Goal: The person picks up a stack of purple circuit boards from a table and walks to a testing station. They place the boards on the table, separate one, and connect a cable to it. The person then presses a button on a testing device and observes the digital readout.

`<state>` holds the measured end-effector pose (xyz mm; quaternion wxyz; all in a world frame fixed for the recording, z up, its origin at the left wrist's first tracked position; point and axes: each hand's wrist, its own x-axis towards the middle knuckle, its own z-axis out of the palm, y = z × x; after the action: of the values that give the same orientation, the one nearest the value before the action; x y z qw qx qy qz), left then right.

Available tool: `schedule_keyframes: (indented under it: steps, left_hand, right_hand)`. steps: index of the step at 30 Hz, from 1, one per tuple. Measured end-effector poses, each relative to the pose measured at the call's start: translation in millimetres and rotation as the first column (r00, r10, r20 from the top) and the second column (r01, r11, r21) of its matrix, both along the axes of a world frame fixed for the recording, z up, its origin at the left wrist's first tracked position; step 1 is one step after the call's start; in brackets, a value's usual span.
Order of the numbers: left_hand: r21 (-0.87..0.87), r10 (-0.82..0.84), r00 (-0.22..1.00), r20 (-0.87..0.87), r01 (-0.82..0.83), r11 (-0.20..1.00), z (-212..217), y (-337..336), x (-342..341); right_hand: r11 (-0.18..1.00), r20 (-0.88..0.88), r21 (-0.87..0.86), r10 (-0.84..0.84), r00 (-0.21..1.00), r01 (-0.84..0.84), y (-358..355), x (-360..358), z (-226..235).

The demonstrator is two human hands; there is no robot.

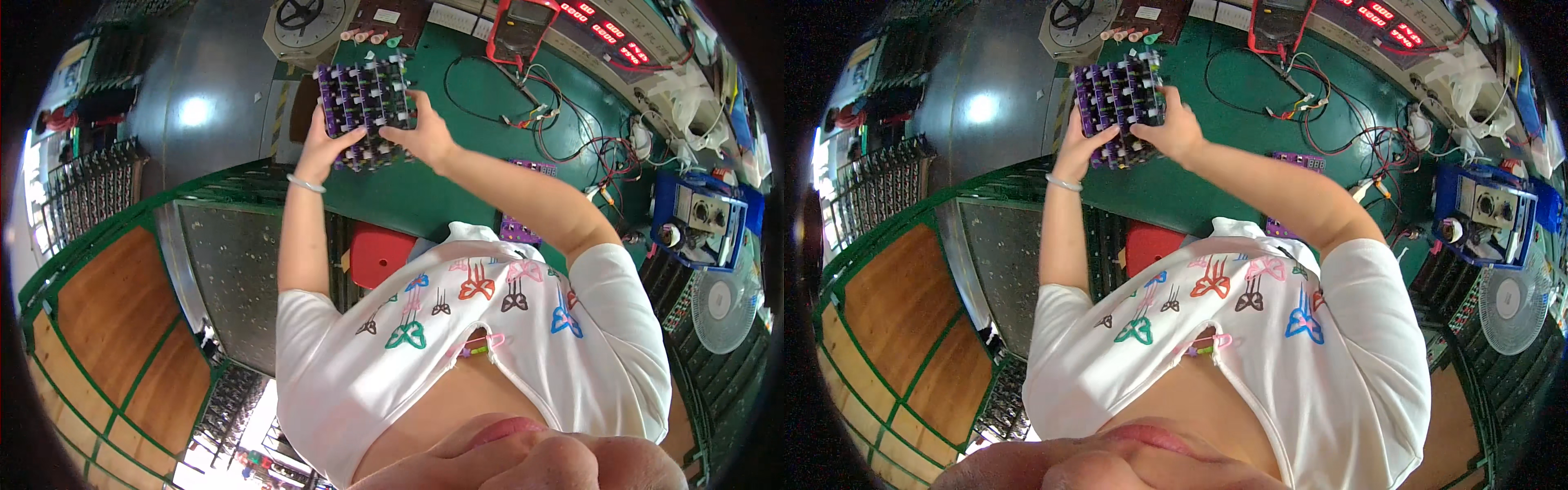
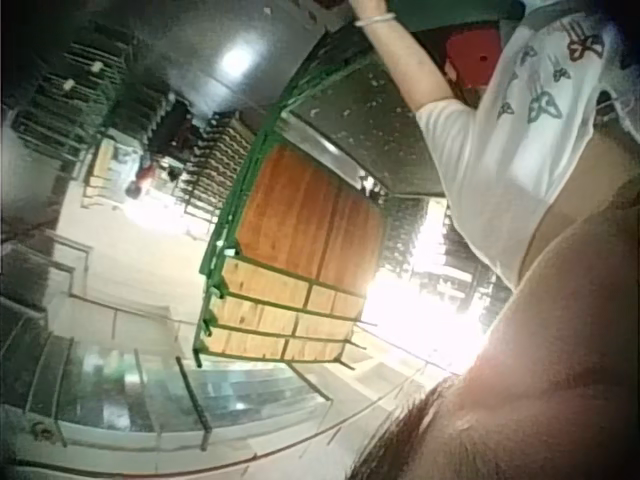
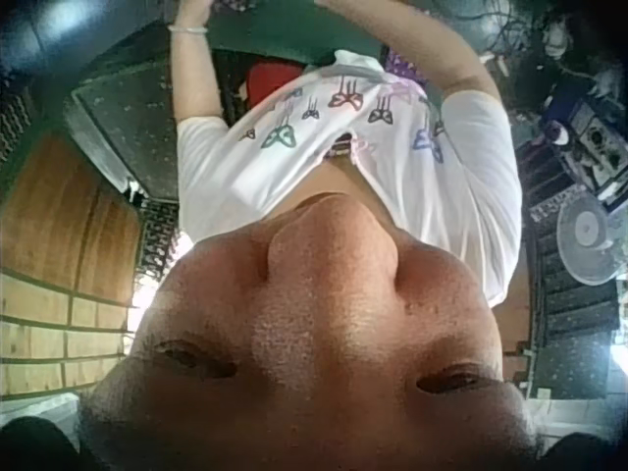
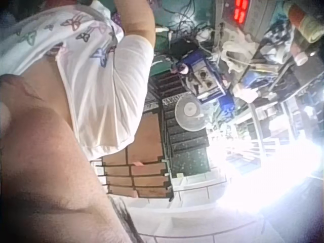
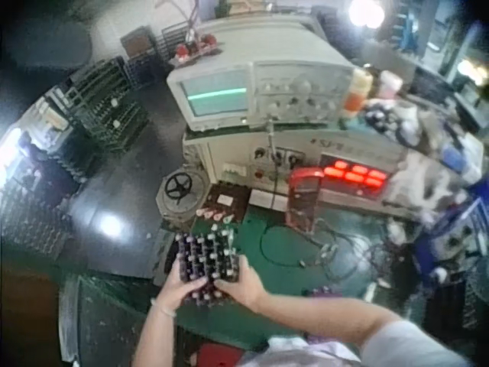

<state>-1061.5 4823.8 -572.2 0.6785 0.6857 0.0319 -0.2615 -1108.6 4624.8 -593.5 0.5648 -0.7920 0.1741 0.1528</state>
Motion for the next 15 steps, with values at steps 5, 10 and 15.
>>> schedule_keyframes:
  steps: [5, 10, 15]
  left_hand:
    - [0.071, -0.453, 0.89, -0.049, 0.456, 0.887, -2.9, 18.7, 57.0]
    - [0.231, -0.752, 0.642, -0.147, 0.762, 0.605, -5.0, 3.7, 115.7]
    - [0.304, -0.866, 0.41, -0.286, 0.896, 0.324, -6.4, -31.9, 156.5]
  right_hand:
    - [0.721, -0.272, 0.469, -0.431, 0.86, 0.51, 46.9, -42.8, 31.6]
    - [0.379, -0.458, 0.565, -0.595, 0.661, 0.733, 84.8, -44.6, 19.3]
    - [0.293, -0.459, 0.596, -0.639, 0.617, 0.747, 107.6, -35.7, 2.5]
